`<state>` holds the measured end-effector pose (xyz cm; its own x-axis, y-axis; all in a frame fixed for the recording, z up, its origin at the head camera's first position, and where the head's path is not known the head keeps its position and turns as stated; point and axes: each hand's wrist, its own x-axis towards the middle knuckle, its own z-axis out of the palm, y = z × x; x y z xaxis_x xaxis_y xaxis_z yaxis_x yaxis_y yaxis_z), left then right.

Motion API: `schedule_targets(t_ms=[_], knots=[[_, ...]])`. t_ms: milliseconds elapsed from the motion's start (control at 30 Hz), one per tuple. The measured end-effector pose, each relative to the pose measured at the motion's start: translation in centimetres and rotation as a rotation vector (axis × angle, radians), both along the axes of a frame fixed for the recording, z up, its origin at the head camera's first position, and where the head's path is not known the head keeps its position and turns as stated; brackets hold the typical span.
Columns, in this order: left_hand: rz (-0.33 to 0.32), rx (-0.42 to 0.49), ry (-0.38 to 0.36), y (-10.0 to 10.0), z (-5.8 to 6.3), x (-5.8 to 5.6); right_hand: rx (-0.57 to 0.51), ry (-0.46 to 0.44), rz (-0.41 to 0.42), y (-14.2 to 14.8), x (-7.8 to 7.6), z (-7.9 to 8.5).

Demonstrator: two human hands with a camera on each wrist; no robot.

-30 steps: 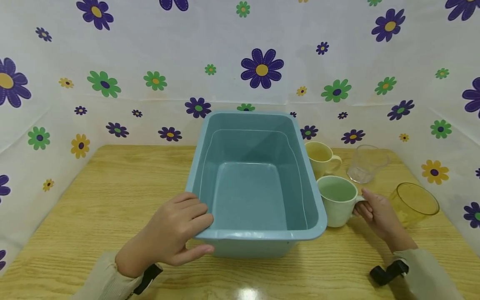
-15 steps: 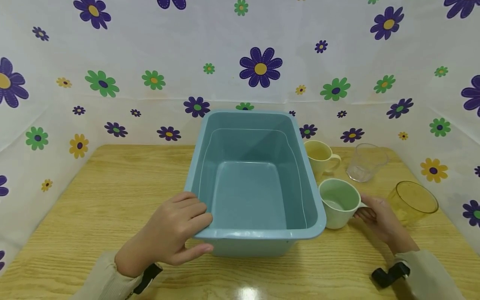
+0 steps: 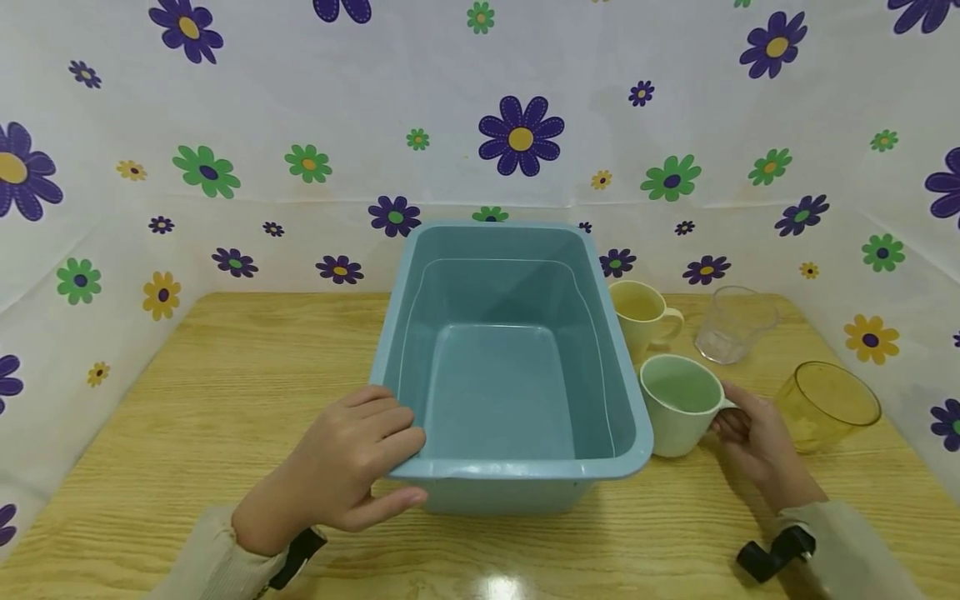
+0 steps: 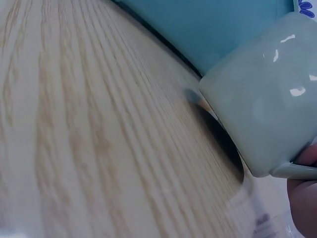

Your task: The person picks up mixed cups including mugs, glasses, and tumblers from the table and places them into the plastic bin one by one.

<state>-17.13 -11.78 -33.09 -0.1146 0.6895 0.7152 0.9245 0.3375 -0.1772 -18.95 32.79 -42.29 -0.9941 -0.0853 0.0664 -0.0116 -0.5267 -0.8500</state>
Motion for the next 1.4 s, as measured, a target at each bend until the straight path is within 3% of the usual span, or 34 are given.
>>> schedule_targets(t_ms=[367, 600, 867, 1400], knots=[[0.013, -0.008, -0.01, -0.1, 0.1, 0.1, -0.16, 0.043, 0.118, 0.0, -0.6, 0.2], [0.017, -0.009, -0.005, -0.1, 0.1, 0.0, -0.238, 0.073, 0.196, 0.1, -0.8, 1.7], [0.017, -0.002, 0.01, -0.1, 0.2, 0.0, -0.241, 0.109, 0.18, -0.3, -1.0, 4.0], [0.014, 0.003, 0.018, -0.3, -0.1, 0.0, -0.56, -0.056, 0.142, 0.2, -1.8, 8.3]])
